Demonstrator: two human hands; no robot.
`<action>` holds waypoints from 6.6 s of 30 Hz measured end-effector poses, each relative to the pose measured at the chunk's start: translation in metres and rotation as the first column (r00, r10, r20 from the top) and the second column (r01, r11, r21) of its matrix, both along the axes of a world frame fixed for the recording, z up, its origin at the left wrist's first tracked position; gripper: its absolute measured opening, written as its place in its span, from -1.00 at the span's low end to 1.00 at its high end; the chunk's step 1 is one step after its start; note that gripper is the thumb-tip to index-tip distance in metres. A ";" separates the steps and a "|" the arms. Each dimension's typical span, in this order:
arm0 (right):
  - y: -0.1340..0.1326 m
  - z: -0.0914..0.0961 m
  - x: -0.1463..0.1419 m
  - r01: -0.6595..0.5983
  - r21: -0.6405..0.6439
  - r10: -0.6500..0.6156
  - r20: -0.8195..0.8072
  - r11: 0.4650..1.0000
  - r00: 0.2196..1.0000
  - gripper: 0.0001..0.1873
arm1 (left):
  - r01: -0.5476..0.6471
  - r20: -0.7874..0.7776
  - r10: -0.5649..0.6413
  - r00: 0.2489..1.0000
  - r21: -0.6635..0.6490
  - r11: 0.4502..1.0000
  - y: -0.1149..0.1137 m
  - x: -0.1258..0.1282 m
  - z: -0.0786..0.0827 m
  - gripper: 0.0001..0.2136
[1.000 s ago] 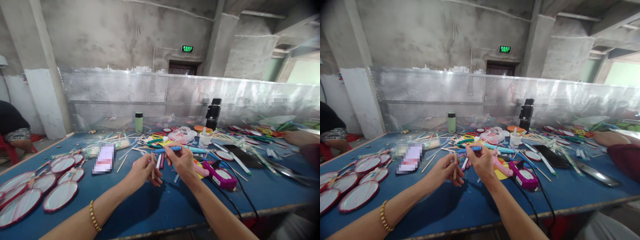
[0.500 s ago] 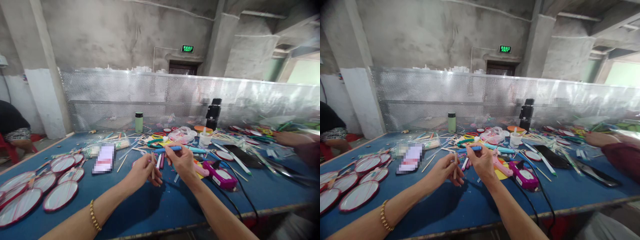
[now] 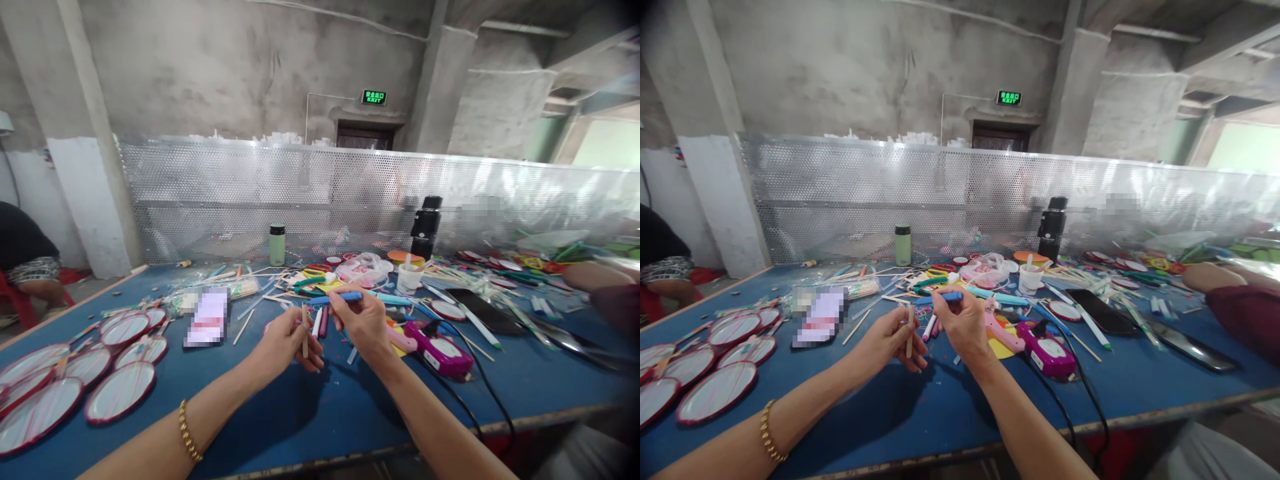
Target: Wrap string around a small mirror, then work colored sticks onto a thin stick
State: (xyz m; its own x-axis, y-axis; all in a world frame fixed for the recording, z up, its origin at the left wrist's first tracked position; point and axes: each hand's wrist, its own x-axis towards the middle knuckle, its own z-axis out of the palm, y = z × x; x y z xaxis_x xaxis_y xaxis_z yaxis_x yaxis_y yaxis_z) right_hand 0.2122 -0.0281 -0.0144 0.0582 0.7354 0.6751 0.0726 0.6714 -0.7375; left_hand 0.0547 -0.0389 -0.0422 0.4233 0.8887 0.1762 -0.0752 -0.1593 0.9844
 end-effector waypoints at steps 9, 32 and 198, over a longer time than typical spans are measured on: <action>-0.001 0.001 0.000 0.006 -0.004 -0.006 -0.024 1.000 1.000 -0.82 | 0.004 0.006 -0.004 1.000 0.006 1.000 -0.001 0.000 0.000 -0.73; -0.002 0.002 0.001 0.035 -0.011 -0.035 -0.013 0.999 0.999 -0.80 | -0.011 -0.006 0.011 1.000 0.008 1.000 -0.001 -0.001 0.002 -0.70; -0.001 0.001 -0.002 0.040 -0.002 -0.040 0.034 0.999 0.999 -0.77 | -0.017 -0.007 0.017 1.000 -0.007 1.000 -0.004 0.003 0.003 -0.61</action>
State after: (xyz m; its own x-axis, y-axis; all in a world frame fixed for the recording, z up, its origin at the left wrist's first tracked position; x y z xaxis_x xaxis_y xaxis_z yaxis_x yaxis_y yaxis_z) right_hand 0.2105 -0.0287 -0.0129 0.0644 0.7347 0.6753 0.1245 0.6655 -0.7360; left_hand 0.0575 -0.0425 -0.0393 0.4093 0.8970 0.1672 -0.0660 -0.1536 0.9859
